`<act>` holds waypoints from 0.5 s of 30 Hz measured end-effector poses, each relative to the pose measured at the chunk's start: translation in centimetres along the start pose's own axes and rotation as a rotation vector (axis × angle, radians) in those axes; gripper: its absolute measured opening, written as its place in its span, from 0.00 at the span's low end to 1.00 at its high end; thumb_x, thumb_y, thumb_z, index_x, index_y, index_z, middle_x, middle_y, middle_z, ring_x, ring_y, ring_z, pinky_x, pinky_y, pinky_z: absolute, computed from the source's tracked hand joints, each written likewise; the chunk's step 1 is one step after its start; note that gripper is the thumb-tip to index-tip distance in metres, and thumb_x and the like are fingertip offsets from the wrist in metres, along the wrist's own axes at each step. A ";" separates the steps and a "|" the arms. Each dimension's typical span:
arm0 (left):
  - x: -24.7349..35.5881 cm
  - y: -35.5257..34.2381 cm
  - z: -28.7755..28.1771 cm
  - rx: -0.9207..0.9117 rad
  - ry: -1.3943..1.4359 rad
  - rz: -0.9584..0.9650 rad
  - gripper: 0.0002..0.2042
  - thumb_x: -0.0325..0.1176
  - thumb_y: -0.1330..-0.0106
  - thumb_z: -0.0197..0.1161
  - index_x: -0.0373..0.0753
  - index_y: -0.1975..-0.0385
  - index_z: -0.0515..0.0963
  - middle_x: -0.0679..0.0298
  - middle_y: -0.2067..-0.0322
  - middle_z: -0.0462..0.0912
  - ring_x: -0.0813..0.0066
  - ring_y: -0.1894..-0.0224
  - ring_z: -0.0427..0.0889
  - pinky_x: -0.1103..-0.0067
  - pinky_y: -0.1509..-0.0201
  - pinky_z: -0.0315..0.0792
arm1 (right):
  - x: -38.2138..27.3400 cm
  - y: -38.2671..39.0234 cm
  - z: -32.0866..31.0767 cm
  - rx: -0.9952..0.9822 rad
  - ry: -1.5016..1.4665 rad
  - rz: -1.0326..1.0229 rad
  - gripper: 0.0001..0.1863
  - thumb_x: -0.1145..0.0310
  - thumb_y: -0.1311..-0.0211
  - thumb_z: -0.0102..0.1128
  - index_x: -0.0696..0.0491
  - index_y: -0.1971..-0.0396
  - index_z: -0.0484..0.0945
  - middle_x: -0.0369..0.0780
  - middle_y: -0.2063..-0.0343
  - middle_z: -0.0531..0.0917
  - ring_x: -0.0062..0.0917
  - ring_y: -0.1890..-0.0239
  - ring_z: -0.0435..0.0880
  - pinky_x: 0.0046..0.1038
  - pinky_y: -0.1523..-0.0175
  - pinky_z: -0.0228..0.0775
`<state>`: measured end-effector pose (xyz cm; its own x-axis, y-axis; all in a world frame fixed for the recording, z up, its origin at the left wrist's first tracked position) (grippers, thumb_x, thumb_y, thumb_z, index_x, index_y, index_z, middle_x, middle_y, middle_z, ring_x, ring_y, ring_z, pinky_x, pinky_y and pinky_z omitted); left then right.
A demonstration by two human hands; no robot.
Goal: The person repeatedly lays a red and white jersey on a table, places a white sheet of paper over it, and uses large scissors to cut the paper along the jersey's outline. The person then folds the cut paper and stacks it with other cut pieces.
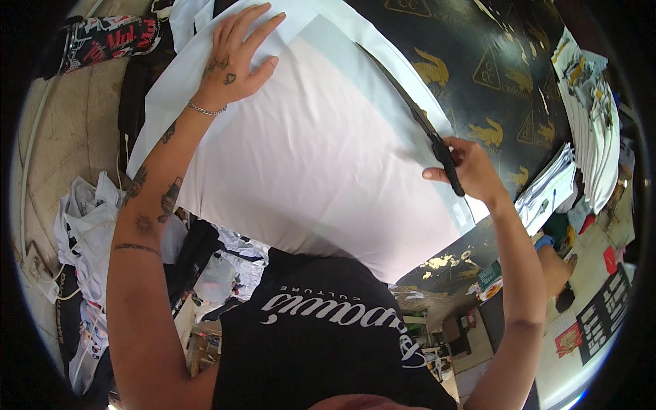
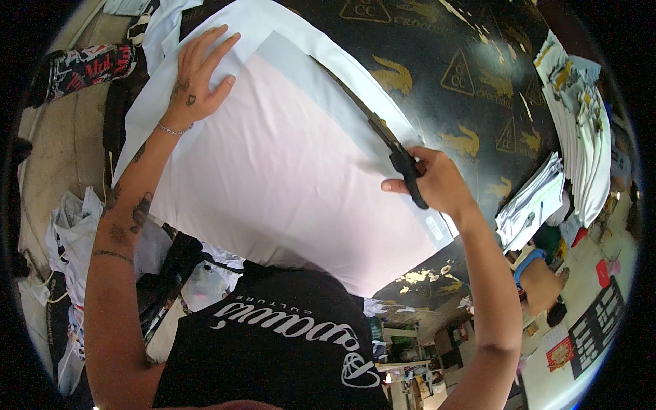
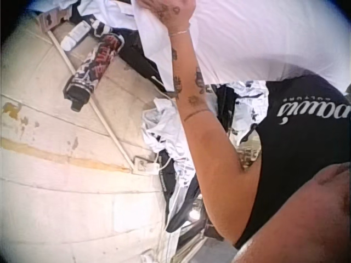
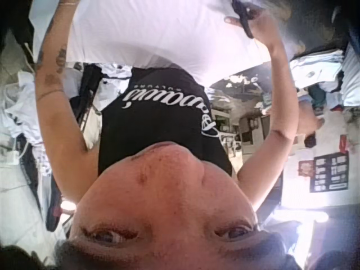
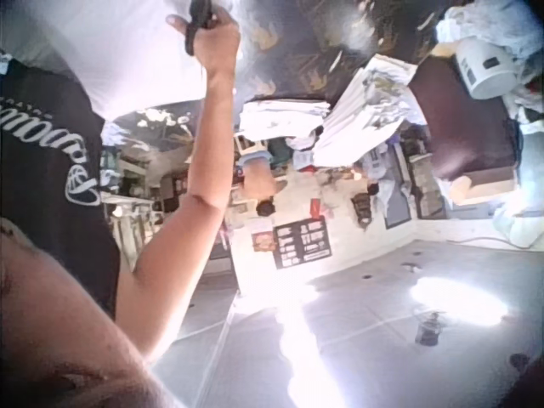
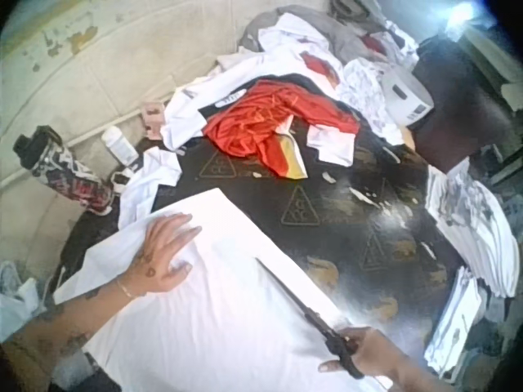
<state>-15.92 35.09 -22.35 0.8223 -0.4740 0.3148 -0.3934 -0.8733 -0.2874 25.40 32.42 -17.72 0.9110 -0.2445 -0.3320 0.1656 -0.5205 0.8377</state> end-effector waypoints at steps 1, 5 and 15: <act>0.0 0.1 -0.1 0.001 0.017 -0.009 0.34 0.35 0.37 0.64 0.45 0.26 0.70 0.56 0.26 0.67 0.54 0.24 0.64 0.57 0.21 0.52 | -0.9 -0.4 -0.1 -0.028 -0.045 -0.093 0.41 0.42 0.57 0.88 0.59 0.52 0.84 0.35 0.77 0.82 0.23 0.74 0.78 0.30 0.65 0.69; -0.5 0.0 -0.3 0.002 0.091 -0.021 0.34 0.34 0.38 0.64 0.43 0.27 0.71 0.55 0.27 0.69 0.53 0.25 0.65 0.57 0.21 0.53 | -2.0 -1.7 -0.6 -0.013 -0.048 -0.104 0.39 0.42 0.58 0.89 0.58 0.54 0.85 0.36 0.77 0.82 0.22 0.75 0.79 0.29 0.68 0.68; -1.8 0.9 -0.3 0.087 0.184 -0.041 0.21 0.28 0.41 0.62 0.41 0.44 0.79 0.60 0.39 0.78 0.56 0.35 0.73 0.62 0.27 0.58 | -6.9 -3.7 -2.5 -0.015 0.081 -0.088 0.50 0.30 0.60 0.84 0.58 0.47 0.85 0.45 0.71 0.87 0.35 0.65 0.89 0.34 0.56 0.78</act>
<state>-17.92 35.12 -22.96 0.7449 -0.4581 0.4852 -0.3176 -0.8829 -0.3459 19.42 38.08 -17.46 0.9201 -0.1309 -0.3691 0.2517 -0.5244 0.8134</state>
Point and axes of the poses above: each hand's wrist, its own y-axis away from the middle knuckle, its own z-axis out of the palm, x = y × z, the point moved 5 cm from there along -y, towards the middle knuckle
